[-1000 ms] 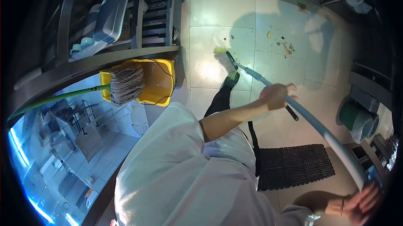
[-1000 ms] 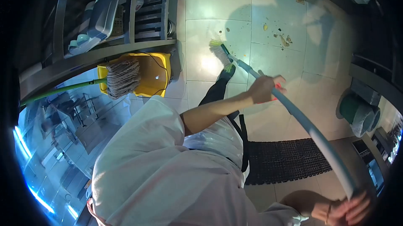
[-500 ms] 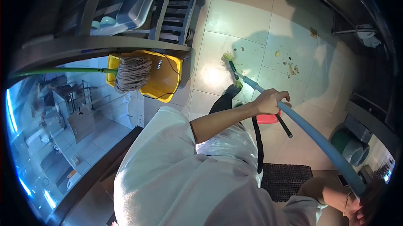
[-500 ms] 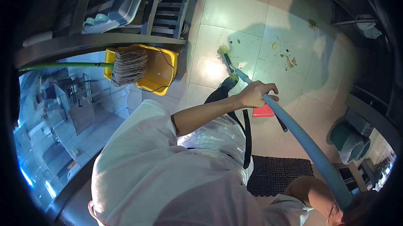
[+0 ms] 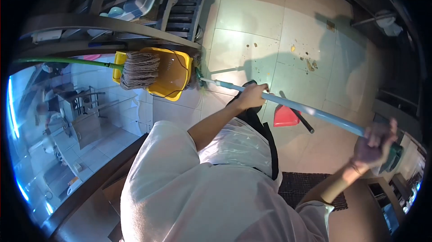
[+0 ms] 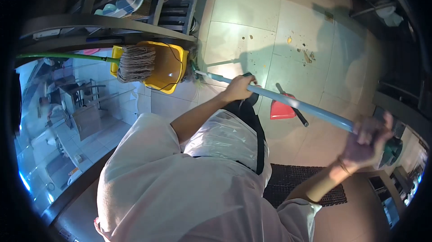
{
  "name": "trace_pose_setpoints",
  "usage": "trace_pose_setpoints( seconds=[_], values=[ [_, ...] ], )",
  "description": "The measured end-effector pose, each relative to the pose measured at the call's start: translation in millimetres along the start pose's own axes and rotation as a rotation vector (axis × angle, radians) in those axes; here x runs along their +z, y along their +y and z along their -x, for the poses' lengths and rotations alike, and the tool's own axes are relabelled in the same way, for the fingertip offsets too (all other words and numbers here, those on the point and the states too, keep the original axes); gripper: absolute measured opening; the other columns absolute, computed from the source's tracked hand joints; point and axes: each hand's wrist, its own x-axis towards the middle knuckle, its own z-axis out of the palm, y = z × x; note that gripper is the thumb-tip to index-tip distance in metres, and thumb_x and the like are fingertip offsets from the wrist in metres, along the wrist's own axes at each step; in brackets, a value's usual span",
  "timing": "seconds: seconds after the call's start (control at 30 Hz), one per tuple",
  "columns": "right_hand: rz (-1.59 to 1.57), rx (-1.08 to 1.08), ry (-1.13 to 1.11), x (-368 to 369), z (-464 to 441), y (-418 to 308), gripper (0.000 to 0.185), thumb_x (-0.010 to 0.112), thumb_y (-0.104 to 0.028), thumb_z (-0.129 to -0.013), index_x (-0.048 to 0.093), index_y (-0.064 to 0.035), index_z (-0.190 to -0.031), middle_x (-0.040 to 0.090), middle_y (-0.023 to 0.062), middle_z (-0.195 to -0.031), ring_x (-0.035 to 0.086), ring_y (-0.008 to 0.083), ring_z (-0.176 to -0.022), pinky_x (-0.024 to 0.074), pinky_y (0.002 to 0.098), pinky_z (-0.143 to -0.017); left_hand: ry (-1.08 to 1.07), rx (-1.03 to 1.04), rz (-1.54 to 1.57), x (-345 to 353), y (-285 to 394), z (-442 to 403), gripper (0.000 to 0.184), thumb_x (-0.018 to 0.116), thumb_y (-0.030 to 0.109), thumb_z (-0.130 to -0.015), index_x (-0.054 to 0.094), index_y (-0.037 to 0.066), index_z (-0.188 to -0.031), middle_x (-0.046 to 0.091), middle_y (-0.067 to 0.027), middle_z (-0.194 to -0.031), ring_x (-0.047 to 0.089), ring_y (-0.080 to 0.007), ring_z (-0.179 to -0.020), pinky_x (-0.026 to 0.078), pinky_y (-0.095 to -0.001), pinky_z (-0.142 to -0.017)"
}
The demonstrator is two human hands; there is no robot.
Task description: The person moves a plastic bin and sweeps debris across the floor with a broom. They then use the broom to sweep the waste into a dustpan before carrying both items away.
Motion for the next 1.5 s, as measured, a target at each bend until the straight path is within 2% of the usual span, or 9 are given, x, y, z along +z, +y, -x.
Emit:
trace_pose_setpoints(
  seconds=[0.13, 0.37, 0.5, 0.87, 1.07, 1.2, 1.23, 1.37, 1.5],
  values=[
    [-0.086, 0.056, -0.019, -63, 38, 91, 0.037, 0.049, -0.029, -0.094, 0.053, -0.0028, -0.12, 0.031, -0.0046, -0.055, 0.03, 0.0079, -0.05, 0.0304, 0.0266, -0.056, -0.188, -0.196, -0.118, 28, -63, 6, 0.03, 0.063, 0.031, -0.08, 0.061, 0.002, -0.089, 0.065, -0.0191, -0.085, 0.062, -0.0381, -0.082, 0.048, -0.0445, -0.072],
    [-0.071, -0.04, 0.582, -188, 89, 80, 0.034, 0.047, -0.027, -0.095, 0.052, -0.0043, -0.121, 0.025, -0.0054, -0.057, 0.029, 0.008, -0.053, 0.0297, 0.0239, -0.052, -0.349, -0.055, -0.256, 125, -69, -13, 0.017, 0.058, 0.018, -0.078, 0.061, 0.008, -0.091, 0.065, -0.0173, -0.083, 0.063, -0.0347, -0.084, 0.049, -0.0453, -0.075],
    [-0.173, 0.036, 0.575, -275, 99, 133, 0.028, 0.05, -0.027, -0.094, 0.056, -0.0033, -0.107, 0.025, -0.0045, -0.055, 0.025, 0.0087, -0.048, 0.0299, 0.0247, -0.046, -0.424, -0.069, -0.362, 158, -92, -14, 0.016, 0.057, 0.013, -0.077, 0.06, 0.007, -0.091, 0.066, -0.0157, -0.084, 0.063, -0.0335, -0.085, 0.049, -0.0451, -0.074],
    [-0.219, 0.08, 0.613, -288, 86, 290, 0.033, 0.045, -0.029, -0.096, 0.056, 0.001, -0.104, 0.026, -0.0048, -0.051, 0.024, 0.008, -0.044, 0.0278, 0.0244, -0.044, -0.343, -0.042, -0.633, 156, -248, -48, 0.007, 0.056, 0.017, -0.08, 0.061, 0.012, -0.081, 0.065, -0.0072, -0.069, 0.065, -0.025, -0.069, 0.047, -0.0388, -0.064],
    [-0.048, 0.131, 1.043, -345, 66, 352, 0.036, 0.053, -0.036, -0.091, 0.058, -0.004, -0.106, 0.026, -0.0061, -0.052, 0.024, 0.0067, -0.044, 0.0261, 0.0225, -0.043, -0.305, -0.127, -0.656, 188, -277, -69, 0.011, 0.05, 0.016, -0.083, 0.06, 0.014, -0.079, 0.065, -0.0074, -0.073, 0.065, -0.0261, -0.073, 0.047, -0.0383, -0.068],
    [-0.009, 0.234, 1.101, -370, 55, 447, 0.036, 0.056, -0.041, -0.089, 0.058, -0.0071, -0.103, 0.025, -0.0057, -0.054, 0.027, 0.0072, -0.049, 0.0281, 0.0236, -0.046, -0.342, -0.372, -0.806, 187, -340, -82, 0.017, 0.049, 0.019, -0.086, 0.064, 0.015, -0.092, 0.062, -0.0072, -0.102, 0.057, -0.0249, -0.102, 0.04, -0.0507, -0.091],
    [-0.05, 0.261, 1.034, -375, 57, 467, 0.035, 0.054, -0.039, -0.091, 0.056, -0.0073, -0.105, 0.024, -0.0048, -0.054, 0.029, 0.0081, -0.05, 0.0295, 0.0249, -0.048, -0.417, -0.475, -0.802, 183, -353, -83, 0.018, 0.051, 0.02, -0.086, 0.065, 0.017, -0.096, 0.057, -0.0064, -0.111, 0.049, -0.0258, -0.113, 0.028, -0.0618, -0.098],
    [-0.126, 0.37, 1.006, -372, 68, 507, 0.029, 0.049, -0.033, -0.094, 0.052, -0.0076, -0.109, 0.023, -0.0043, -0.055, 0.03, 0.0098, -0.05, 0.034, 0.0275, -0.055, -0.346, -0.637, -0.78, 191, -393, -74, 0.016, 0.053, 0.018, -0.085, 0.064, 0.018, -0.097, 0.056, -0.0054, -0.109, 0.049, -0.0266, -0.112, 0.024, -0.0664, -0.099],
    [-0.202, 0.412, 0.914, -349, 80, 462, 0.028, 0.048, -0.032, -0.094, 0.055, -0.0096, -0.109, 0.021, -0.0053, -0.053, 0.03, 0.0099, -0.051, 0.0337, 0.0289, -0.06, -0.223, -0.658, -0.637, 188, -366, -59, 0.017, 0.058, 0.018, -0.082, 0.063, 0.019, -0.098, 0.054, -0.0063, -0.111, 0.046, -0.0291, -0.115, 0.021, -0.0719, -0.097]
  ],
)
